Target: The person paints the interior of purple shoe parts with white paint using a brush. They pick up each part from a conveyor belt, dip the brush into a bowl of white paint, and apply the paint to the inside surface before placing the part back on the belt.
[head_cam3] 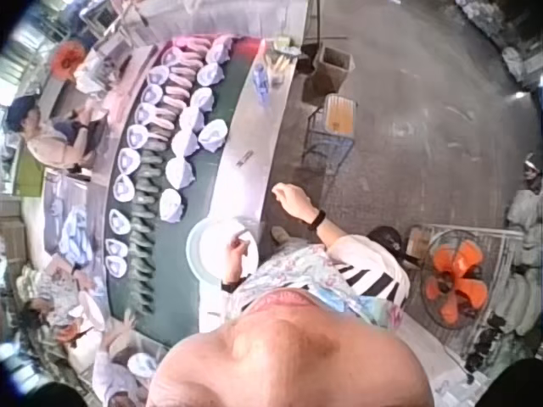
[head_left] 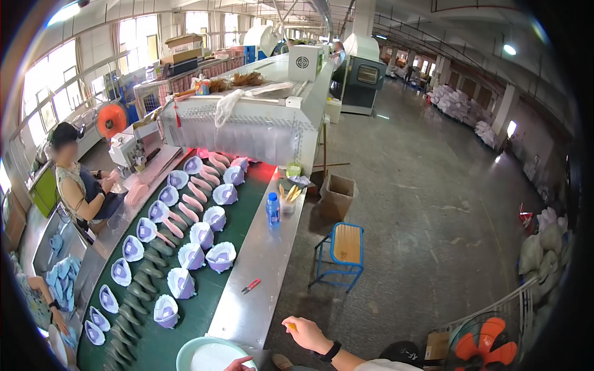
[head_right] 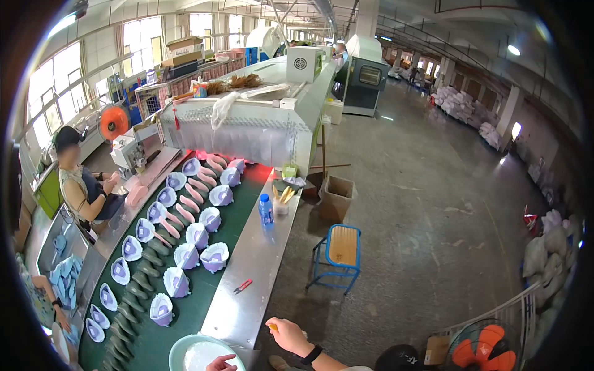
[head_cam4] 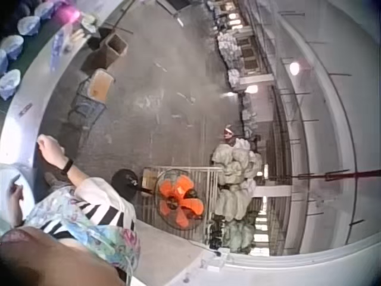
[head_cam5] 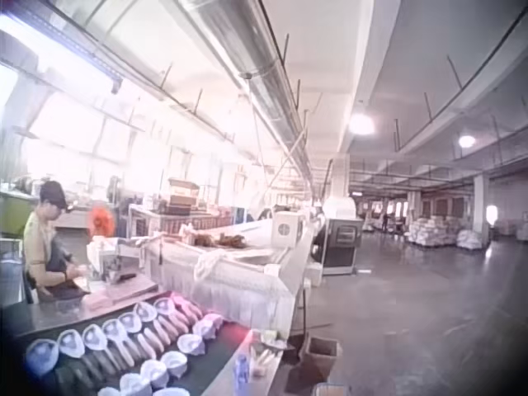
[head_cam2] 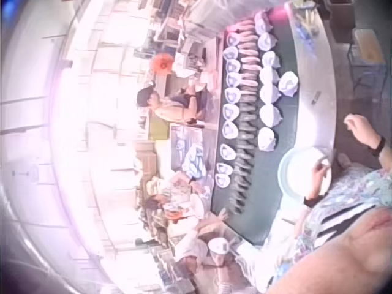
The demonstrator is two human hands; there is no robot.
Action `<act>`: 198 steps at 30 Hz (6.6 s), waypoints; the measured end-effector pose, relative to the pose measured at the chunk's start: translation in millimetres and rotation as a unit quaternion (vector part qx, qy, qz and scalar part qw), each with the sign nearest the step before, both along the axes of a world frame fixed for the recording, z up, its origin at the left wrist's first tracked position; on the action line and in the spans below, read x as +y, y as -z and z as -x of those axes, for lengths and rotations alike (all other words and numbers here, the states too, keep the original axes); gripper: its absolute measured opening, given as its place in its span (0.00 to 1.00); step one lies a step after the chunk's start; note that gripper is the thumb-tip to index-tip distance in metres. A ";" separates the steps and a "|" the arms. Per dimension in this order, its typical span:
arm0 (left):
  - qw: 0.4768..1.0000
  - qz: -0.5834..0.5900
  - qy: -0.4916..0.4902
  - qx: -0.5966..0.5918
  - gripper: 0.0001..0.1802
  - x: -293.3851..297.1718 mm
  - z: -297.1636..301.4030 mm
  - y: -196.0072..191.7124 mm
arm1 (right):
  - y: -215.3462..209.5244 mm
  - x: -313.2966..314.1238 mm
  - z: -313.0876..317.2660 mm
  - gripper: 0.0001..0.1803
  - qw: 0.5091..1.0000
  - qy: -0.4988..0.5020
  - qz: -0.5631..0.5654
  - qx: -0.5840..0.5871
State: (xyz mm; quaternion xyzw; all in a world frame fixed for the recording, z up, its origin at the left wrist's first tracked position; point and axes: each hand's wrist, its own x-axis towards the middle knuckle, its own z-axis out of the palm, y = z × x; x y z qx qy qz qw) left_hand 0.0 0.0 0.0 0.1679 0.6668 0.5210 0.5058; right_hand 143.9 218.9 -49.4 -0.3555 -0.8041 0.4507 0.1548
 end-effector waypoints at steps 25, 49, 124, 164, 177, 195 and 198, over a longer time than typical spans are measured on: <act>0.983 0.085 0.110 0.116 0.19 35.4 64.9 33.9 | 6.9 -7.4 -3.4 0.06 1.000 0.009 0.016 -0.006; 0.606 0.152 0.337 0.704 0.08 329.6 333.9 279.7 | 57.6 -32.5 -71.3 0.11 0.965 0.237 0.048 -0.097; 0.749 0.096 0.246 0.607 0.09 58.5 287.1 128.8 | 44.4 -18.9 -13.5 0.08 0.983 0.082 0.095 -0.131; 0.714 0.166 0.201 0.649 0.07 -106.1 280.7 148.9 | 53.4 -79.6 39.1 0.07 0.985 -0.037 0.075 -0.150; 0.648 0.045 0.315 0.692 0.05 22.9 291.8 245.1 | 62.6 -96.1 38.7 0.07 0.981 -0.051 0.057 -0.179; 0.699 0.495 -0.283 0.431 0.16 -468.0 -9.1 69.8 | 11.2 -116.8 105.0 0.11 0.962 -0.229 0.000 -0.149; 0.675 0.571 -0.389 0.258 0.14 -547.4 -91.9 69.9 | -11.0 -143.1 127.9 0.11 0.954 -0.266 -0.037 -0.133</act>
